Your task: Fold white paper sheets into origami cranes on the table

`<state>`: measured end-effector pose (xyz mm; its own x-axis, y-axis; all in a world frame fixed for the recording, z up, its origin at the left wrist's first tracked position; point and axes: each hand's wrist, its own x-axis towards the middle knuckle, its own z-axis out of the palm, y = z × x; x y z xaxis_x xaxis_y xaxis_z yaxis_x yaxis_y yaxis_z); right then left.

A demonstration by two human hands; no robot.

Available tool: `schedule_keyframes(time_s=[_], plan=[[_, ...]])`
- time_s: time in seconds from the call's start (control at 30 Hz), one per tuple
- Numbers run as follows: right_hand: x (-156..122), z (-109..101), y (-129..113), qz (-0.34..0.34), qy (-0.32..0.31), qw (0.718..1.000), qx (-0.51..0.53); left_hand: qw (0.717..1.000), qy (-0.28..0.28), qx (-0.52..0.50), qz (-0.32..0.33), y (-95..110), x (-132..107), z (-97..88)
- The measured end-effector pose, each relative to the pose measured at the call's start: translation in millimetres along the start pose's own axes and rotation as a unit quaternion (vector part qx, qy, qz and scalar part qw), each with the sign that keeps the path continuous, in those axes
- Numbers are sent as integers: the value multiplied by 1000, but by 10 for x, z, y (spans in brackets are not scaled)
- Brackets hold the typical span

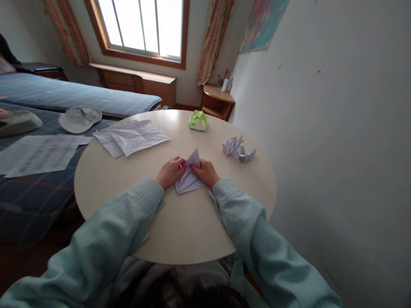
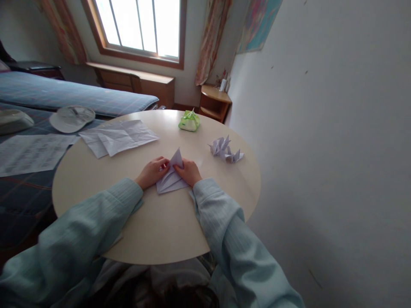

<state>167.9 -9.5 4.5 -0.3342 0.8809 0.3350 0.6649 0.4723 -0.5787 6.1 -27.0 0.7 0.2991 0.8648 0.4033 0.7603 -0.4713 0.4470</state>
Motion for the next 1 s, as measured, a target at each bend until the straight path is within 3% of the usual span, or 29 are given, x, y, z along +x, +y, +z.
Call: schedule_keyframes(time_s=[1.0], plan=[[-7, -21, -33, 21, -20, 999, -18, 1000, -1, 10, 8, -9, 2, -2]])
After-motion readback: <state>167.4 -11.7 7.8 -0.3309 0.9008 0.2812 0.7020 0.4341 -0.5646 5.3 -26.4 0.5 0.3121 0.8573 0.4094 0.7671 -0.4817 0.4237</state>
